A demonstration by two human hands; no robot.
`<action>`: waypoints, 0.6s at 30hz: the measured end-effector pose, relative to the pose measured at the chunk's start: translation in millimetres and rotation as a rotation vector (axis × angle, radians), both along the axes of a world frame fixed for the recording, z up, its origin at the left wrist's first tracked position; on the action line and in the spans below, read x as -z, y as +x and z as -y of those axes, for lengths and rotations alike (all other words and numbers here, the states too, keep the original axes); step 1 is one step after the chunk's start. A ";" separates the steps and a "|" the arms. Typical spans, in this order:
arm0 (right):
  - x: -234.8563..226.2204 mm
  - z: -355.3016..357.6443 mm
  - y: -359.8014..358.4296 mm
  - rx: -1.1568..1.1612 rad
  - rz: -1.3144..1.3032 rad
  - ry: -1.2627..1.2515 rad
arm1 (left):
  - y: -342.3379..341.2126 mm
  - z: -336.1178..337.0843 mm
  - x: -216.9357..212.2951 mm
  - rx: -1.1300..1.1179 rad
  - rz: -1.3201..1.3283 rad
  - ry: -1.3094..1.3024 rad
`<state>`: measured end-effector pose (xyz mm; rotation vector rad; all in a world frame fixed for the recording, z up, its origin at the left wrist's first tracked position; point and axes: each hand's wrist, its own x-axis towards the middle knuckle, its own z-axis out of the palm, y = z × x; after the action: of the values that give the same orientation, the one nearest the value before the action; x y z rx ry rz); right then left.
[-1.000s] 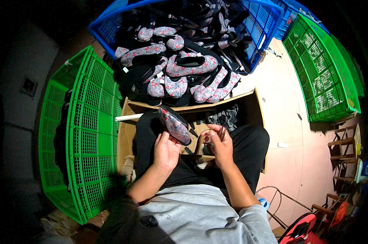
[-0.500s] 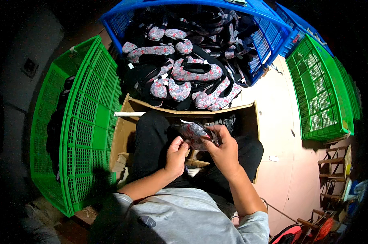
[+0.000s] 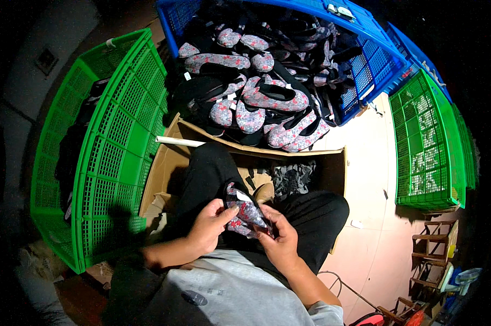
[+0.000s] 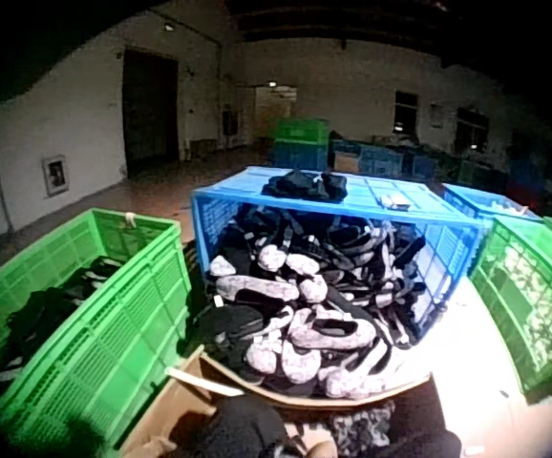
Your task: The person sits cross-legged on the floor and sews a floral-patterned slipper using a needle and thread. They manipulate the fabric and pull the thread through the shoe repeatedly to attach or repair a section. The person works on a single slipper throughout the clip, surrounded by crates of similar footwear.
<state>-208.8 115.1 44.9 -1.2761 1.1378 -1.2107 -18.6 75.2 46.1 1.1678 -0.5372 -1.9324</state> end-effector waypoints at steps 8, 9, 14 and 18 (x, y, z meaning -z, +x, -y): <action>-1.5 -4.2 22.6 -0.238 -0.058 -0.093 | 36.2 -11.2 -13.8 -0.005 -0.103 0.101; -2.1 -4.1 25.5 -0.264 -0.063 -0.067 | 40.4 -11.6 -14.9 0.005 -0.106 0.094; -1.6 2.4 34.5 -0.312 -0.187 -0.101 | 55.2 -5.7 -12.1 0.048 -0.103 0.110; -5.1 7.5 43.0 -0.296 -0.271 -0.058 | 56.7 -2.2 -19.9 0.009 0.021 0.003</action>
<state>-165.8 107.6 50.0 -1.6252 1.0615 -0.8748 38.1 77.4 66.1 1.1899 -0.5519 -1.9313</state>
